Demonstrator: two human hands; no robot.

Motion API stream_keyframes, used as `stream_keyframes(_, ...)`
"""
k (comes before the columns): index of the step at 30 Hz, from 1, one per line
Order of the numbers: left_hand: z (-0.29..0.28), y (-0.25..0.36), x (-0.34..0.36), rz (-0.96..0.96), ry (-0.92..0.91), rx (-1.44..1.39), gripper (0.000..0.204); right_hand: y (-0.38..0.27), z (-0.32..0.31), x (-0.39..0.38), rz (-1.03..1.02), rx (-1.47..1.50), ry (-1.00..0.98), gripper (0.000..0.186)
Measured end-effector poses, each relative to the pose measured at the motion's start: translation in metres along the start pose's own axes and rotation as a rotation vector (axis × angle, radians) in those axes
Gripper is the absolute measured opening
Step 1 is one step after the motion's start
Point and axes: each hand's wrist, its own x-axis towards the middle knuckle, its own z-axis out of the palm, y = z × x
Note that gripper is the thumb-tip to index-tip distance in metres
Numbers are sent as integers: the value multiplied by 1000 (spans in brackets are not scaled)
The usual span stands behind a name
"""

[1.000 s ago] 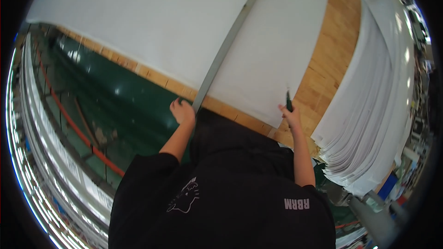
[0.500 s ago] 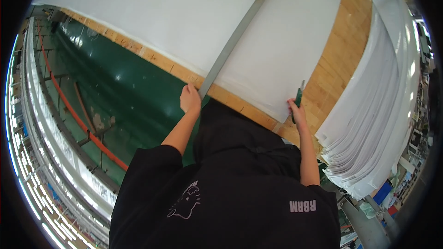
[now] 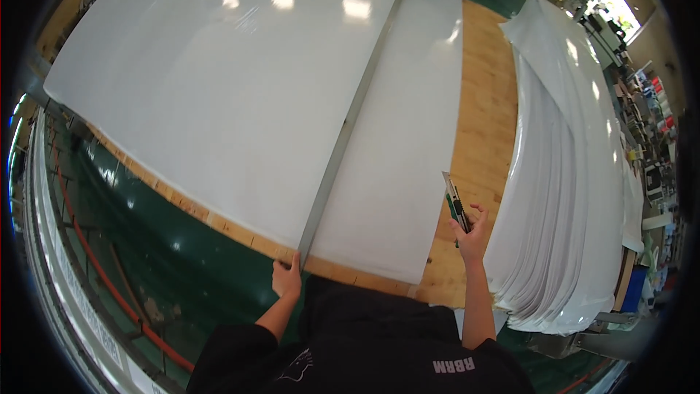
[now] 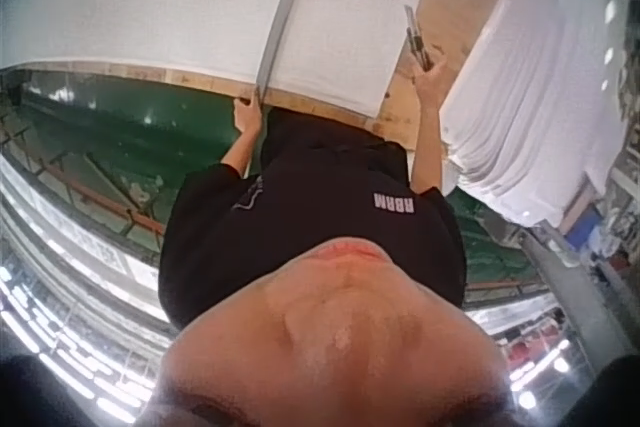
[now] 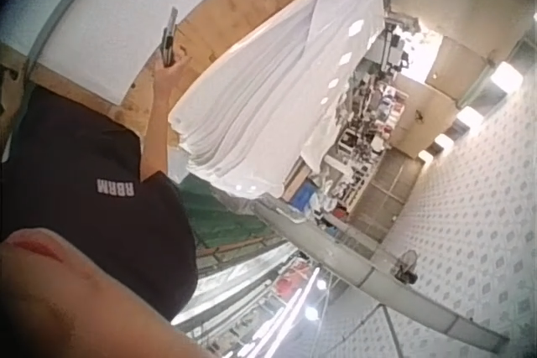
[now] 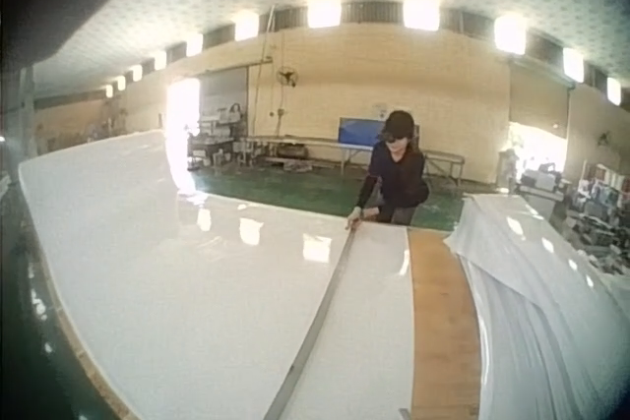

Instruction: The recorder uses a utility knife and a metal guide bar to cut large sheets of white plastic or vinyl material on a workshop table.

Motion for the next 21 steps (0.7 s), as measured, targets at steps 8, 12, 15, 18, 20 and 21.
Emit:
stream_keyframes(8,8,11,12,-37,-27,21,62,-74,22,96,-186,154,317,26)
stream_keyframes(12,9,5,15,-48,-42,30,60,-75,61,152,-135,407,397,25)
stream_keyframes(15,10,5,16,-81,-28,11,60,-43,86,204,-90,581,468,22)
stream_keyframes(18,20,-3,22,-14,17,43,58,-37,122,261,-98,720,595,8)
stream_keyframes(20,18,-7,23,-87,-109,-9,58,-24,139,302,-78,969,536,6)
stream_keyframes(21,20,-5,25,-88,-120,1,58,-21,151,325,-80,1043,496,11)
